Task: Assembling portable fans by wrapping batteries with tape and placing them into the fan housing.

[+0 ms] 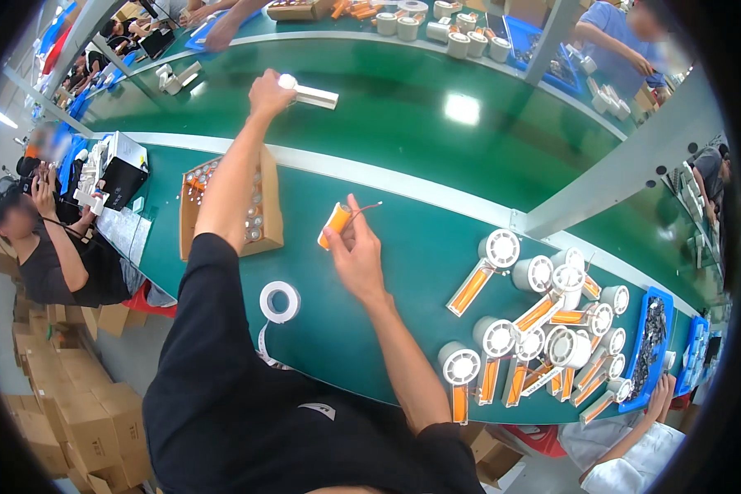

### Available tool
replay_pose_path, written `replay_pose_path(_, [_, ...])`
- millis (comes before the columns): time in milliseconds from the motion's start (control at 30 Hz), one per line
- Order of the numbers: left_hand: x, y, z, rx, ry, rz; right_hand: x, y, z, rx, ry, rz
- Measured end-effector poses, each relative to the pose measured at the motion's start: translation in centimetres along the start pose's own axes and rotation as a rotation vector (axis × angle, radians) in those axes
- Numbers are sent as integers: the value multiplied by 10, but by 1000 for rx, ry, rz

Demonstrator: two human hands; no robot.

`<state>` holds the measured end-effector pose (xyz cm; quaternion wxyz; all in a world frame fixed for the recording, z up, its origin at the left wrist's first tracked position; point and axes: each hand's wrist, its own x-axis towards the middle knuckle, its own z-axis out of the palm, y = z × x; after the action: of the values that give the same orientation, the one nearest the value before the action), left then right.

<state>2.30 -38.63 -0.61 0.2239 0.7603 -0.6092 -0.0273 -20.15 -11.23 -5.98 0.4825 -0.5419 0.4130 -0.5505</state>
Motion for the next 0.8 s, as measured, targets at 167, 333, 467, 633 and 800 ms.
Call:
replay_pose_path(167, [-48,11,-52,77,-9,298,2,9,-4,67,158,-107])
replay_pose_path(333, [-151,25,-102,-7,-234,473,-16,-29,-29,355,583,-192])
replay_pose_path(467, [-246,44,-108,-198,-529,563,-78,-58,-51,332,603,-222])
replay_pose_path(633, [-325,52,-99,-178,-679,649,-149,-61,-48,282,666,-144])
replay_pose_path(800, [-356,42,-80,-379,-546,604,-172,-54,-33,189,626,-54])
